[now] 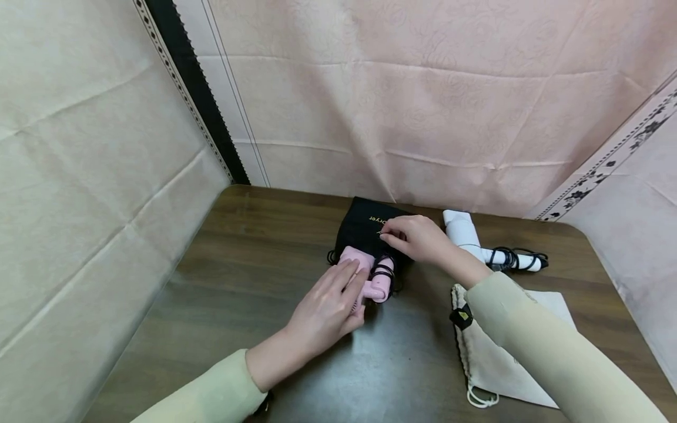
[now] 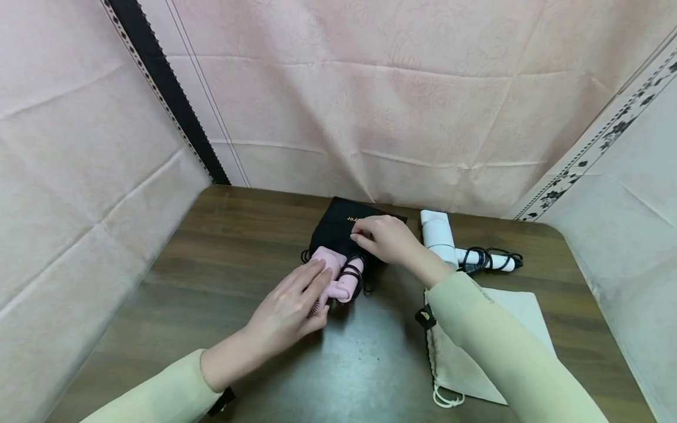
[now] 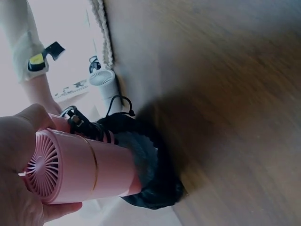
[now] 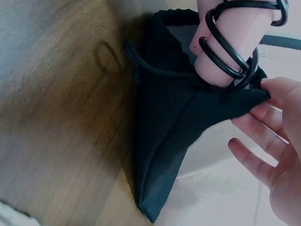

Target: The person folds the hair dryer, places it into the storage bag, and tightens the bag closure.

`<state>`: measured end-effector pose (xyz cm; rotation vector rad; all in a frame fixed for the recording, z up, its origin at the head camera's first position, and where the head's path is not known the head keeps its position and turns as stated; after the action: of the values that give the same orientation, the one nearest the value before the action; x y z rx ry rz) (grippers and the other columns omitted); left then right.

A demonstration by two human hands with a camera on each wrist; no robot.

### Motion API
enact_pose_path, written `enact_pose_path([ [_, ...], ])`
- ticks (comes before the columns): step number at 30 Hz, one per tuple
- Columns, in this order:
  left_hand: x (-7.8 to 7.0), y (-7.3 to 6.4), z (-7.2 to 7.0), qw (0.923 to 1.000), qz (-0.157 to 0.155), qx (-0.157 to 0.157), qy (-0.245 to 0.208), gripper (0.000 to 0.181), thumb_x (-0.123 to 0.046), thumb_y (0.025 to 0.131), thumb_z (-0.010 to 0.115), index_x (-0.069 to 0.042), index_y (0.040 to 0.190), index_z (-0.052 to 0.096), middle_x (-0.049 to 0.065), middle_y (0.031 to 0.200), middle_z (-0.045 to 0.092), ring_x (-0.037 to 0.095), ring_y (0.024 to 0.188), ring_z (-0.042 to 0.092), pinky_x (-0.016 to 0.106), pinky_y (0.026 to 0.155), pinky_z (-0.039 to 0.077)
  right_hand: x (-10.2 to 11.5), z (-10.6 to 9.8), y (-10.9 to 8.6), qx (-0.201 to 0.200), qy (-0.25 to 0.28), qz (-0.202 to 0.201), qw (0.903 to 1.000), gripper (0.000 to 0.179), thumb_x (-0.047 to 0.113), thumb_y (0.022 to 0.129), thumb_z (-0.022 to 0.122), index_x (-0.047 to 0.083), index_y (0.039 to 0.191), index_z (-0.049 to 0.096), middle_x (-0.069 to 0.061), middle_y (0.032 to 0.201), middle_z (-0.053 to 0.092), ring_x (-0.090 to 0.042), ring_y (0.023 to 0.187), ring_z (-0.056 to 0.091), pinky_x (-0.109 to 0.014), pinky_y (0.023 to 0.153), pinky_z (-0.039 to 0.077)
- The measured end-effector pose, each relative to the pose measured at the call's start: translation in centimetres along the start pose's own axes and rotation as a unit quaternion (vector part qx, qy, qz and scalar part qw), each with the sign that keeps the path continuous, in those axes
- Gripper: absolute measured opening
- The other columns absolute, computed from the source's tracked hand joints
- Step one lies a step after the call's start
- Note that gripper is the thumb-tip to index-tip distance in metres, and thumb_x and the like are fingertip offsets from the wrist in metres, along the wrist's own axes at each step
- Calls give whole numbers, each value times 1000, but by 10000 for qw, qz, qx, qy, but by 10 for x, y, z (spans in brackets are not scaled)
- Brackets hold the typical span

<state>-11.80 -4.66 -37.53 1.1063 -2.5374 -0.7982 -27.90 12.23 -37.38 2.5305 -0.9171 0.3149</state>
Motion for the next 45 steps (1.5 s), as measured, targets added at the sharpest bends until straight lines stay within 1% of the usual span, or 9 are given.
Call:
enact_pose_path([
  [7,6,-1,5,9997,-9,-209,-137,58,-18,80,86,4,131,69,25,135,68,39,122,69,47,107,56,5,-1,-11,95,-289,-296,9991,7,14,101,73,11,102,80,-2,98,78,-18,84,72,-44,76,60],
  [11,3,5,10,9996,9,-142,-250,59,-19,81,87,4,132,68,26,136,67,39,123,69,47,107,56,6,-2,-11,25,-292,-363,9989,6,14,101,74,12,100,79,-1,98,77,-18,85,72,-44,78,60],
  [15,-2,9,14,9994,54,-91,-318,60,-18,82,87,5,134,68,26,137,67,39,124,68,47,107,56,9,-3,-9,-32,-292,-435,9986,6,14,101,73,12,97,77,0,93,76,-16,81,69,-42,74,59],
  [21,-10,14,23,9996,281,-25,50,54,-18,84,82,4,131,70,25,135,69,37,125,68,46,107,56,11,-3,-11,-52,-210,-435,9988,6,13,101,73,12,97,77,1,93,76,-14,79,68,-40,72,58],
  [26,-11,16,32,9983,439,-46,391,50,-18,85,79,3,129,71,23,134,70,36,124,68,46,105,58,11,-5,-14,-102,-165,-406,9990,6,13,101,73,12,97,77,2,90,75,-13,76,65,-38,71,57],
  [29,-8,16,35,9973,518,-129,514,50,-19,84,78,3,128,72,22,133,70,36,124,68,45,105,58,11,-7,-15,-66,-124,-375,9992,6,14,101,73,12,98,77,3,91,75,-12,78,65,-38,72,57],
  [36,7,14,42,9959,609,-224,636,52,-20,87,77,6,132,70,22,134,70,35,128,67,45,107,56,10,-8,-20,-64,-85,-378,9992,8,15,102,72,10,100,78,1,94,76,-14,81,70,-40,76,59],
  [40,12,14,47,9944,694,-382,704,53,-20,87,77,7,132,69,23,134,70,35,129,67,45,109,55,11,-7,-22,38,13,-251,9997,8,16,102,72,10,102,78,1,95,76,-13,83,70,-39,77,60],
  [45,16,17,54,9929,768,-418,809,52,-21,88,77,6,132,70,23,134,70,35,128,67,46,113,52,12,-7,-23,65,180,-176,9997,6,14,101,73,11,102,78,4,91,74,-11,79,66,-37,74,58],
])
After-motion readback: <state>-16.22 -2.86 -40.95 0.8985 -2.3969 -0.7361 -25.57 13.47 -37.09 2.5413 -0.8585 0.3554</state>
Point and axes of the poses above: each hand's wrist, its own y-axis towards the middle knuckle, its own z-axis out of the palm, x = y × z, the point moved 6 cm from there along y, towards the middle knuckle
